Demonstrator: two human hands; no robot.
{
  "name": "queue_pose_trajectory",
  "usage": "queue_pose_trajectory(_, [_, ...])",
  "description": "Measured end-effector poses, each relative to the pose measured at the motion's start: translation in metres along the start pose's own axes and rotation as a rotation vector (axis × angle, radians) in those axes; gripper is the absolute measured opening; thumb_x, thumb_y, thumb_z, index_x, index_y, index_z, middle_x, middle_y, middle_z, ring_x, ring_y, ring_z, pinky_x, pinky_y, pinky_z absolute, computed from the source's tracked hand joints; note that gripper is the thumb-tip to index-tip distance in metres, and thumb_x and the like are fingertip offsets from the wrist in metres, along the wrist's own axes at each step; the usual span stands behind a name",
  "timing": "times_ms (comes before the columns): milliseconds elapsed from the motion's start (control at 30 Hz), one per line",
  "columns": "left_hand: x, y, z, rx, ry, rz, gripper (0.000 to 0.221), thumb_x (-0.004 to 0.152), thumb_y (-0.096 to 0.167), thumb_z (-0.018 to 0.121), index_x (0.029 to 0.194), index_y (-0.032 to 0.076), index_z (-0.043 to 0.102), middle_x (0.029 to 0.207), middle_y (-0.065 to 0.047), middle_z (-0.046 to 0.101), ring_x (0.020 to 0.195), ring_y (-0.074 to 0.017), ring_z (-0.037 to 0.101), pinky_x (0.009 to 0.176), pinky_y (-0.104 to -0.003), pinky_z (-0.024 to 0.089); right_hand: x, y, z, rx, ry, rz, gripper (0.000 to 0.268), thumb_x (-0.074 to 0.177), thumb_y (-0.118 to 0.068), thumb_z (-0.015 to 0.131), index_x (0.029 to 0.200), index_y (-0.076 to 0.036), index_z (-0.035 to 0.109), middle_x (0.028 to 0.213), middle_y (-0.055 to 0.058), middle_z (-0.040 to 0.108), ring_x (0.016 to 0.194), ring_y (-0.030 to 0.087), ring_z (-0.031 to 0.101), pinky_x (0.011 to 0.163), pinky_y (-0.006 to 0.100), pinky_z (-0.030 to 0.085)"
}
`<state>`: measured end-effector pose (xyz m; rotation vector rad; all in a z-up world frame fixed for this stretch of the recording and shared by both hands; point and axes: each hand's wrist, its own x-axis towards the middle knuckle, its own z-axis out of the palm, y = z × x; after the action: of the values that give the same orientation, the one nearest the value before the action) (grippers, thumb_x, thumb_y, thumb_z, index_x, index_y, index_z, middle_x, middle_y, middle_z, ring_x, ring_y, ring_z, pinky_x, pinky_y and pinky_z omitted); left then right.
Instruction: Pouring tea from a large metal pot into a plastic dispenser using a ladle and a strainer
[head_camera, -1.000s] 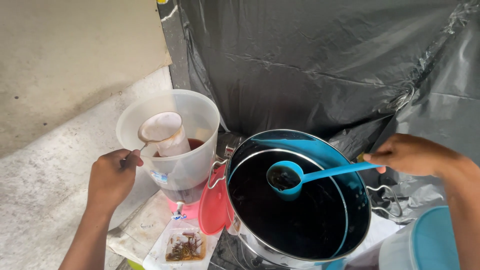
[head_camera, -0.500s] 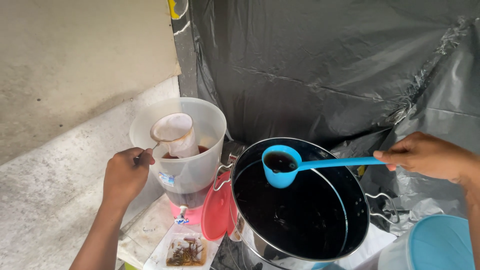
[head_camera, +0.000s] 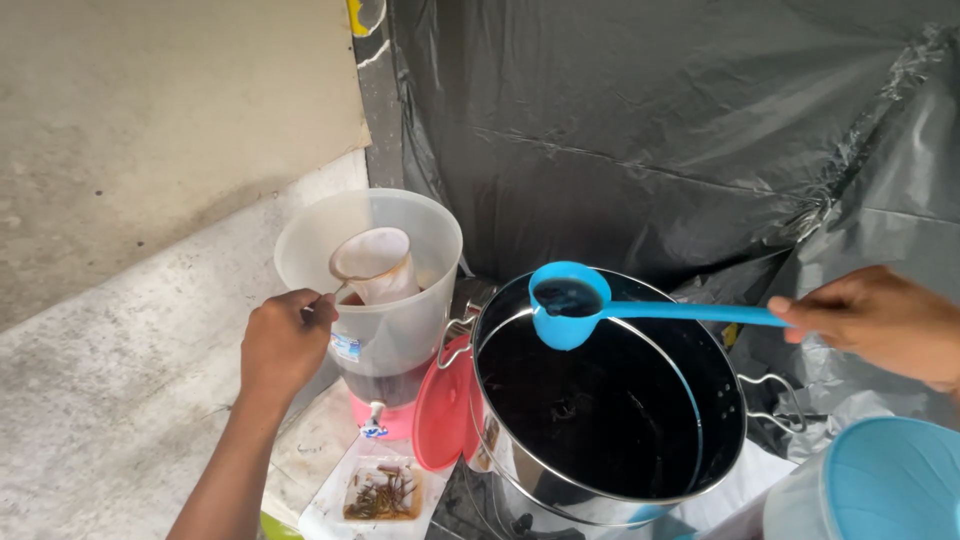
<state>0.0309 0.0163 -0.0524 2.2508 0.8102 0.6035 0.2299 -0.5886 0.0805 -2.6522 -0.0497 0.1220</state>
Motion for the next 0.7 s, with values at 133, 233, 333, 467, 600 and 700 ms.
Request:
queue_pose_trajectory(133, [0.001,0.005,-0.003,0.141,0.034,0.055,0.034,0.113,0.038,0.062,0.108,0.025,0.092,0.093,-0.018,0.084,0.100,-0.0463,0.075,0.082,-0.058,0.058,0.013,0.001,-0.016,-0.022,0.093,-0.029,0.075,0.113,-0.055,0.085,0.095,0.011,0.115,0.064,0.018,0.043,0.060,0.029,0.035,0.062,0.042,0.024])
queue_pose_trajectory(233, [0.006,0.002,0.000,0.235,0.082,0.132,0.032,0.113,0.039,0.061,0.110,0.027,0.090,0.098,-0.019,0.086,0.102,-0.0517,0.076,0.082,-0.062,0.060,0.017,-0.019,-0.025,-0.032,0.181,-0.069,0.070,0.116,-0.052,0.084,0.104,0.011,0.113,0.060,0.018,0.039,0.057,0.030,0.036,0.063,0.044,0.028])
queue_pose_trajectory(333, [0.009,-0.002,0.001,0.282,0.130,0.204,0.030,0.111,0.037,0.062,0.107,0.026,0.090,0.102,-0.022,0.086,0.104,-0.0557,0.077,0.082,-0.067,0.060,0.046,-0.028,-0.022,0.112,0.153,-0.134,0.067,0.120,-0.040,0.086,0.102,0.023,0.103,0.059,0.017,0.030,0.053,0.030,0.026,0.058,0.043,0.020])
queue_pose_trajectory(467, [0.015,-0.006,0.014,0.283,0.215,0.243,0.028,0.108,0.039,0.066,0.108,0.029,0.092,0.100,-0.023,0.087,0.100,-0.0555,0.081,0.083,-0.068,0.064,0.048,-0.081,-0.027,0.184,0.035,-0.209,0.069,0.120,-0.043,0.082,0.107,0.021,0.106,0.055,0.021,0.036,0.048,0.030,0.028,0.052,0.044,0.021])
queue_pose_trajectory(600, [0.015,-0.006,0.023,0.271,0.202,0.266,0.024,0.107,0.033,0.067,0.097,0.027,0.088,0.087,-0.018,0.085,0.091,-0.0526,0.079,0.072,-0.065,0.059,0.021,-0.154,-0.008,0.068,0.105,-0.209,0.068,0.115,-0.056,0.083,0.107,0.007,0.108,0.064,0.017,0.042,0.057,0.029,0.032,0.059,0.044,0.023])
queue_pose_trajectory(700, [0.018,-0.010,0.027,0.270,0.175,0.256,0.024,0.108,0.032,0.067,0.101,0.028,0.090,0.093,-0.015,0.087,0.096,-0.0501,0.080,0.075,-0.064,0.060,0.018,-0.196,0.008,0.051,0.037,-0.189,0.064,0.117,-0.057,0.081,0.116,0.001,0.107,0.083,0.019,0.061,0.091,0.035,0.060,0.087,0.048,0.034])
